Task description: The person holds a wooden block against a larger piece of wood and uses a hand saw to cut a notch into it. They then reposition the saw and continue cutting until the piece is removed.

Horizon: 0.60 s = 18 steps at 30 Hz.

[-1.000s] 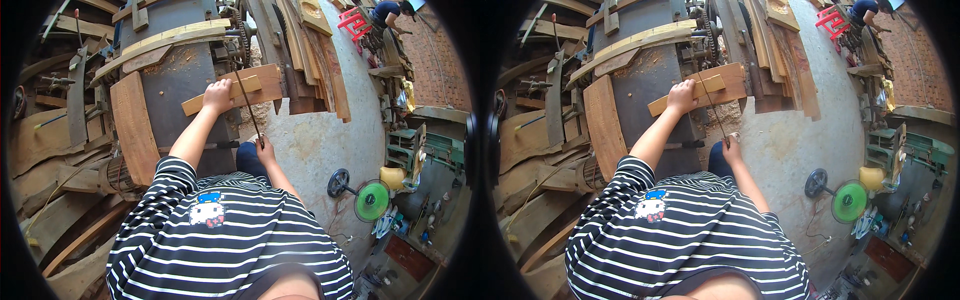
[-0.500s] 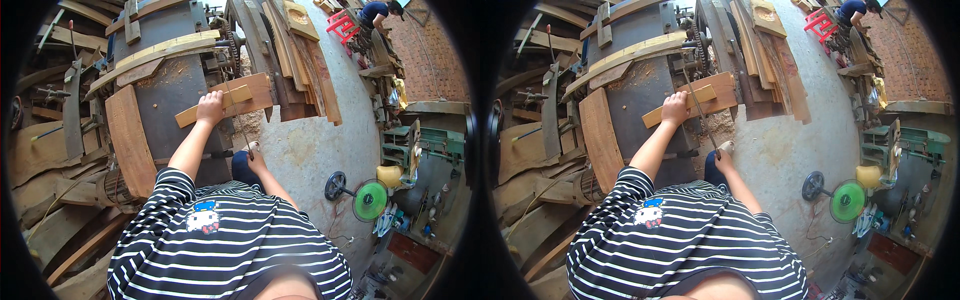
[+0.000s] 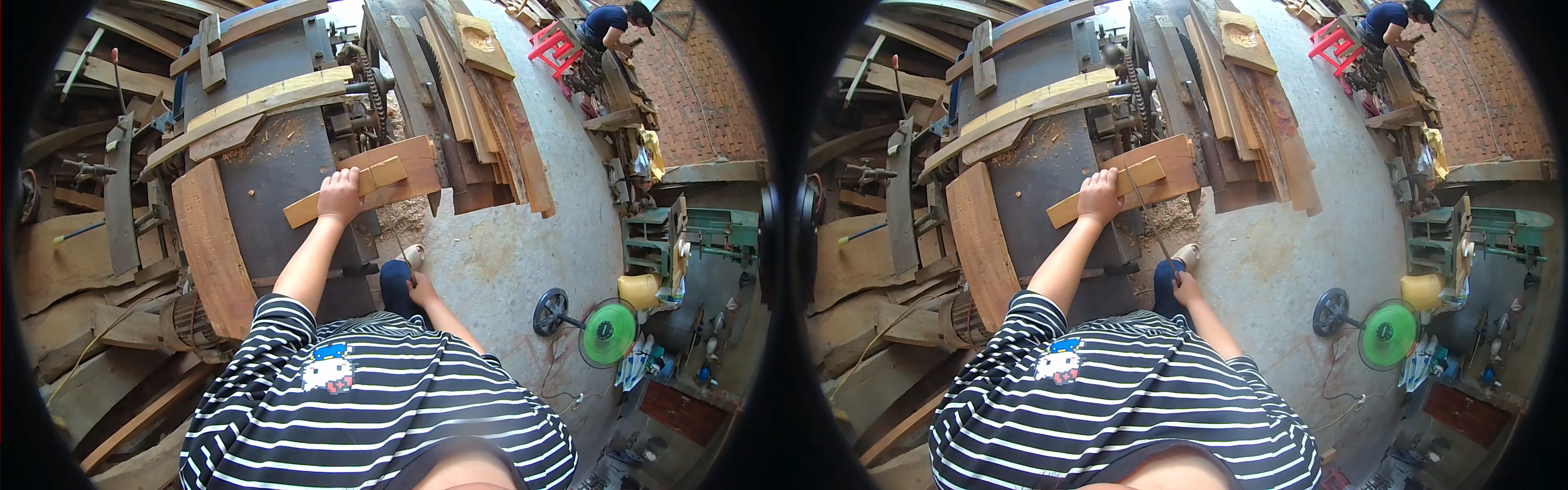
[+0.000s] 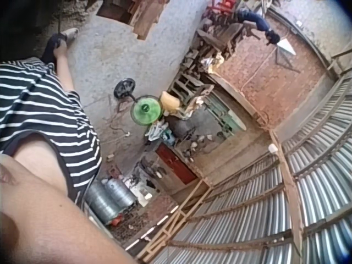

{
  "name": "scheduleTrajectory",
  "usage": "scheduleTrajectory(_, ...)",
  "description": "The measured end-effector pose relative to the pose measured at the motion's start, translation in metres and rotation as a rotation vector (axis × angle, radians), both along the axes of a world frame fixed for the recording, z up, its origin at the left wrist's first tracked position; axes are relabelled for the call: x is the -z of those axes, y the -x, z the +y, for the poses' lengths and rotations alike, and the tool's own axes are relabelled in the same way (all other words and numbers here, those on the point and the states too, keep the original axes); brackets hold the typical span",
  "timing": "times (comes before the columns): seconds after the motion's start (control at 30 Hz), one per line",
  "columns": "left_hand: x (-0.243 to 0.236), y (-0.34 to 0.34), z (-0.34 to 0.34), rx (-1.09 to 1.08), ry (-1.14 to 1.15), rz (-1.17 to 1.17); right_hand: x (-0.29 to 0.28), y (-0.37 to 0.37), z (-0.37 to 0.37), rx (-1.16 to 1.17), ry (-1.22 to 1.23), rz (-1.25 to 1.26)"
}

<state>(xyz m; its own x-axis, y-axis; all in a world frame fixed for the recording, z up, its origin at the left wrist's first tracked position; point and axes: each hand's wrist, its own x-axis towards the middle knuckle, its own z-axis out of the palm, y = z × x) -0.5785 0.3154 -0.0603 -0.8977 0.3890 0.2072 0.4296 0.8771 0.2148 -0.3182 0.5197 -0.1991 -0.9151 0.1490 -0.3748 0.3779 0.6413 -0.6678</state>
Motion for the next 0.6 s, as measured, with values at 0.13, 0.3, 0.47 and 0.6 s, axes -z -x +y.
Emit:
scheduleTrajectory(0.13, 0.0, 0.002, 0.0, -0.005, 0.005, 0.023, 0.008, 0.006, 0.01, 0.068, -0.049, 0.048)
scheduleTrajectory(0.3, -0.003, 0.0, 0.002, -0.004, 0.009, 0.0, 0.013, 0.029, 0.046, 0.017, -0.103, 0.011)
scheduleTrajectory(0.47, -0.003, -0.002, 0.004, -0.051, 0.031, -0.013, 0.01, 0.06, 0.08, -0.094, -0.127, -0.111)
scheduleTrajectory(0.6, 0.002, -0.003, 0.002, -0.068, 0.027, 0.035, 0.003, 0.09, 0.099, -0.216, -0.115, -0.135)
